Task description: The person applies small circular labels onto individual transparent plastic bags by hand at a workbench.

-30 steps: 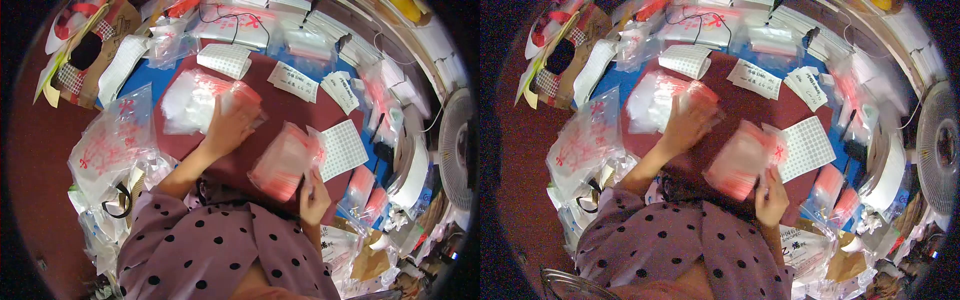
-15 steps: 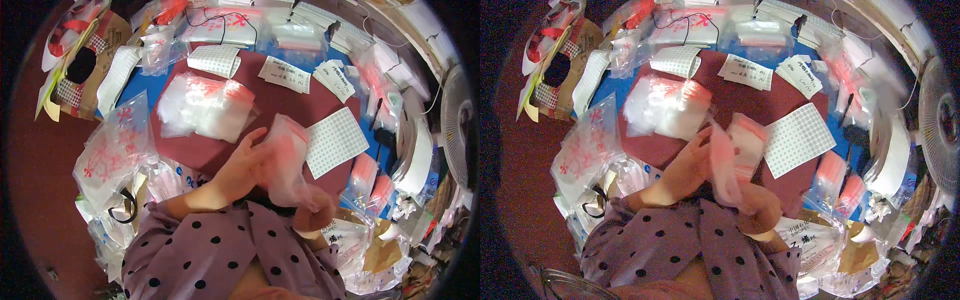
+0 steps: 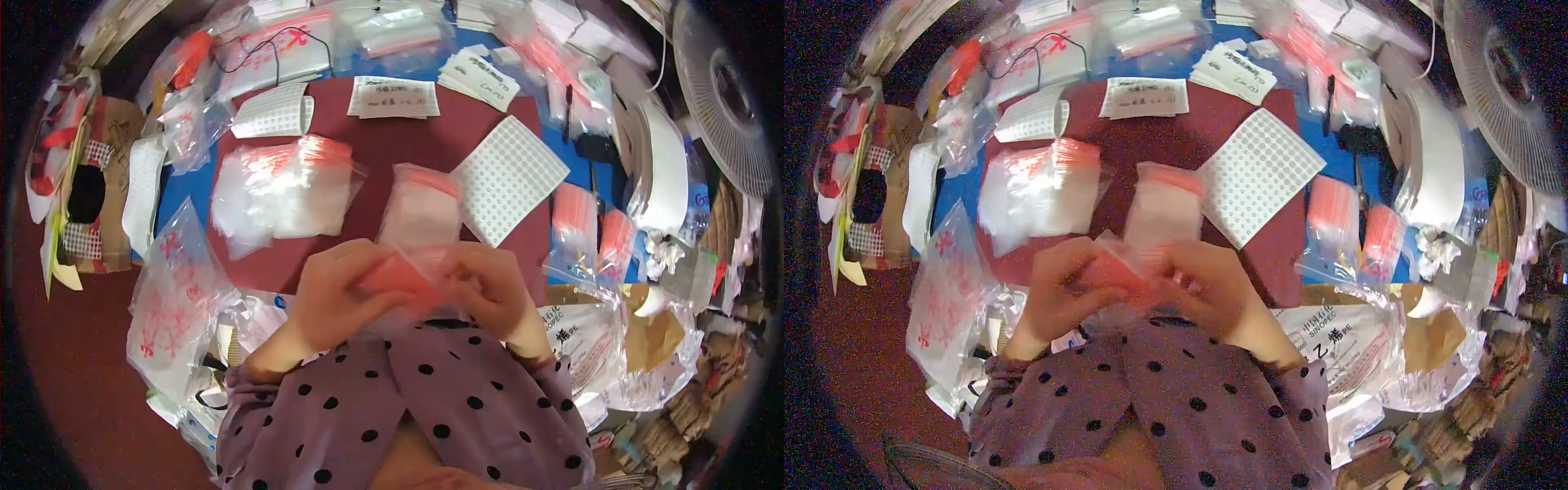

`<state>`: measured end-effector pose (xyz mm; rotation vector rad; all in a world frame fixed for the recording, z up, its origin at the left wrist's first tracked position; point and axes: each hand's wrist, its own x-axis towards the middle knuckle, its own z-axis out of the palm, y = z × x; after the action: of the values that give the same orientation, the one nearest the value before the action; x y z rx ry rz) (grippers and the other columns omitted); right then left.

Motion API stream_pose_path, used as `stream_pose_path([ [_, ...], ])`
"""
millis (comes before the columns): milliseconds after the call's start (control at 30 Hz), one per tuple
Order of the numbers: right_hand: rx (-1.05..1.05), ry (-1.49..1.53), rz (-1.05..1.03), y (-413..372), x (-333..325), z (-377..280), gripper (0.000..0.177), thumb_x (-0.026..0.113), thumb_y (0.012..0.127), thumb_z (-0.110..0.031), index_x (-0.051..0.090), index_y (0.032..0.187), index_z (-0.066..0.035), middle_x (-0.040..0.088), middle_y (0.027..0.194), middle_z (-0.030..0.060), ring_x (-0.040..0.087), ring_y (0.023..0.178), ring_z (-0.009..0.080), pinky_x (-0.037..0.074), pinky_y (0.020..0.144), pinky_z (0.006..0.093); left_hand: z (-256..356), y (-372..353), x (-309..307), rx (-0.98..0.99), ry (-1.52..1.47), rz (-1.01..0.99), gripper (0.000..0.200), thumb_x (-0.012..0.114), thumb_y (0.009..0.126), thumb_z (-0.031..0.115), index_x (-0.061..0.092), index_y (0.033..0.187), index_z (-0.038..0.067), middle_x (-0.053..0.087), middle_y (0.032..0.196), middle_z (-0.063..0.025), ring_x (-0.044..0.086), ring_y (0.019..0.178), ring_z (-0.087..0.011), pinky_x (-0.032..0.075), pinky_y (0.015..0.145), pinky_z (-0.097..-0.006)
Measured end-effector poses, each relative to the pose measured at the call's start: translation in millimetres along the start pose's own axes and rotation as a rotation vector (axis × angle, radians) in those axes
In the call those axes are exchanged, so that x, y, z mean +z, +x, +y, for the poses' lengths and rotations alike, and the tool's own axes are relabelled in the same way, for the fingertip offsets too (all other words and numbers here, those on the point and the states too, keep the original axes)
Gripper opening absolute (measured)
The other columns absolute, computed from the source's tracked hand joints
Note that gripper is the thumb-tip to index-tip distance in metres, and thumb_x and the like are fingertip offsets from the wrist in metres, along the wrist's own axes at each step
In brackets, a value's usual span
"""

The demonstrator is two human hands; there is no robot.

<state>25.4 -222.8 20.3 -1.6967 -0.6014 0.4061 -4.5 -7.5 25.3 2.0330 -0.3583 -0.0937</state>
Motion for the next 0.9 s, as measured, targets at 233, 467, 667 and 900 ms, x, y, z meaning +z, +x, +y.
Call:
stream_pose_path([
  [233, -0.094, -0.177, -0.135, -10.2, -10.3, 9.9, 0.019, 0.06, 0.083, -0.021, 0.057, 0.086, -0.003, 0.057, 0.077, 0.0125, 0.057, 0.067, 0.0188, 0.043, 0.059, 0.0299, 4.4, 13.0, 0.7, 0.019, 0.134, -0.133, 0.031, 0.073, 0.066, 0.016, 0.059, 0.089, 0.002, 0.052, 0.069, -0.0112, 0.051, 0.058, -0.0263, 0.041, 0.053, -0.0323],
  [467, -0.101, 0.265, -0.138, -10.4, 10.8, 3.6, 0.017, 0.067, 0.08, -0.014, 0.056, 0.071, -0.003, 0.053, 0.059, 0.0043, 0.048, 0.052, 0.0103, 0.035, 0.046, 0.0268, 18.4, 6.7, 16.2, 0.111, -0.161, -0.31, 0.016, 0.058, 0.081, 0.013, 0.057, 0.068, 0.003, 0.048, 0.059, -0.0107, 0.049, 0.054, -0.0259, 0.037, 0.049, -0.0348],
  [667, -0.178, 0.21, -0.135, -13.3, 12.0, 0.0, 0.023, 0.071, 0.076, -0.015, 0.054, 0.066, -0.005, 0.049, 0.056, 0.0035, 0.045, 0.048, 0.0117, 0.033, 0.044, 0.0274, 31.4, 9.1, 6.3, -0.087, -0.216, -0.504, 0.014, 0.051, 0.082, 0.008, 0.059, 0.073, 0.001, 0.051, 0.058, -0.0114, 0.051, 0.049, -0.0263, 0.038, 0.047, -0.0323],
  [900, 0.177, 1.218, 0.182, -18.3, 13.1, -0.3, 0.023, 0.059, 0.08, -0.003, 0.047, 0.06, -0.003, 0.052, 0.06, 0.0025, 0.047, 0.055, 0.0125, 0.033, 0.05, 0.0269, 11.1, -25.9, 3.1, 0.019, -0.8, 0.027, 0.031, 0.049, 0.084, 0.021, 0.058, 0.058, 0.008, 0.055, 0.053, -0.0069, 0.051, 0.046, -0.0197, 0.04, 0.044, -0.0288],
])
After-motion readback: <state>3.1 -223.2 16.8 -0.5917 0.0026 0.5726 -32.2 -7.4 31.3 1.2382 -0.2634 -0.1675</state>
